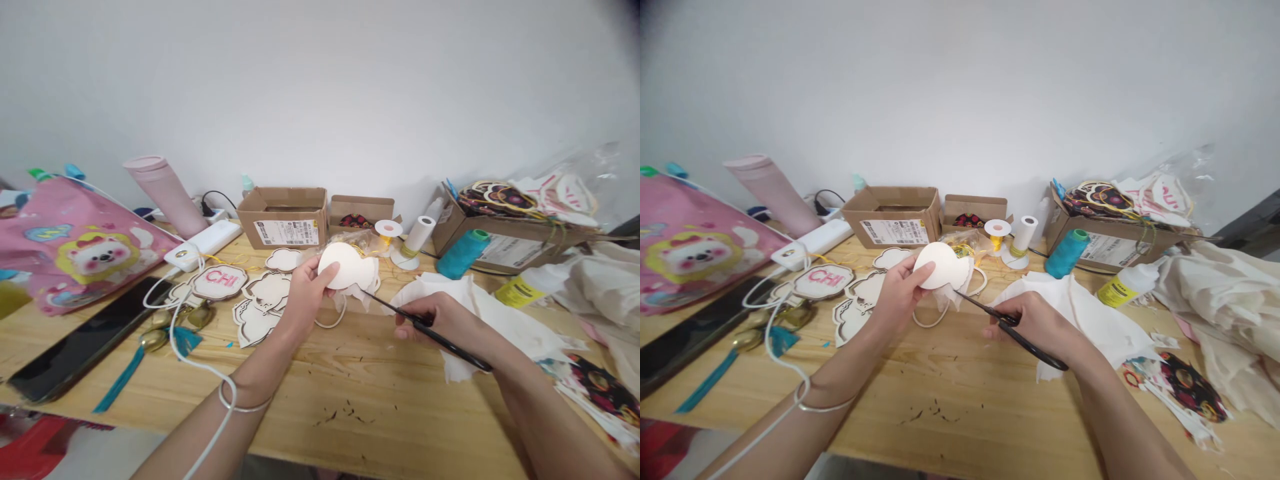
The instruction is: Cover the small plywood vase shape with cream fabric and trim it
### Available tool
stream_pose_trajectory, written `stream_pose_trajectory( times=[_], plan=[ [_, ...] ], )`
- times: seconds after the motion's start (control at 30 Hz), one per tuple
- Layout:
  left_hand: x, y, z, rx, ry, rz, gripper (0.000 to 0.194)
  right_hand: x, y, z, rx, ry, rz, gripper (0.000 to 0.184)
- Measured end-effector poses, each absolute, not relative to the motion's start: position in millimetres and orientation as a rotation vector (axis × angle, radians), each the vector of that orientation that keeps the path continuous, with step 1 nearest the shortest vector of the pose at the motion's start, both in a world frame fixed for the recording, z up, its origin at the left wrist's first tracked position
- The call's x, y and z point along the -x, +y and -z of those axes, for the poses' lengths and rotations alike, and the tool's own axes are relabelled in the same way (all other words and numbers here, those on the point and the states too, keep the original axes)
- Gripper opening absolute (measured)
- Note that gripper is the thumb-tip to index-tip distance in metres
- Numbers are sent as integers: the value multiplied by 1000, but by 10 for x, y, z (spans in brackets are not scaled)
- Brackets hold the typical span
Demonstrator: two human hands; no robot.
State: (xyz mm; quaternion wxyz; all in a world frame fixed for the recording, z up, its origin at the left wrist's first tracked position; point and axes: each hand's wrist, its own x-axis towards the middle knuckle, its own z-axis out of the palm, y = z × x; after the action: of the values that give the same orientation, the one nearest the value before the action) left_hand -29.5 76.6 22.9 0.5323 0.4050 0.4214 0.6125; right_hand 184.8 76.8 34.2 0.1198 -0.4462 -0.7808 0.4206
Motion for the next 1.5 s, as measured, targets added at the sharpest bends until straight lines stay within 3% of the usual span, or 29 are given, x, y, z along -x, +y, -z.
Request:
stream_pose_trajectory(
  times=[0.87, 1.17, 1.5],
  plan=[
    [302, 768, -246, -905, 967, -1484, 35, -1869, 779, -282, 1306, -2317, -1004, 28],
    [293, 750, -296, -851, 904, -1499, 32, -1857, 758, -311, 1277, -2347, -970, 44],
    [295, 757, -287, -860, 941, -1513, 33, -1851, 782, -252, 1223, -2307, -1037, 39]
  ],
)
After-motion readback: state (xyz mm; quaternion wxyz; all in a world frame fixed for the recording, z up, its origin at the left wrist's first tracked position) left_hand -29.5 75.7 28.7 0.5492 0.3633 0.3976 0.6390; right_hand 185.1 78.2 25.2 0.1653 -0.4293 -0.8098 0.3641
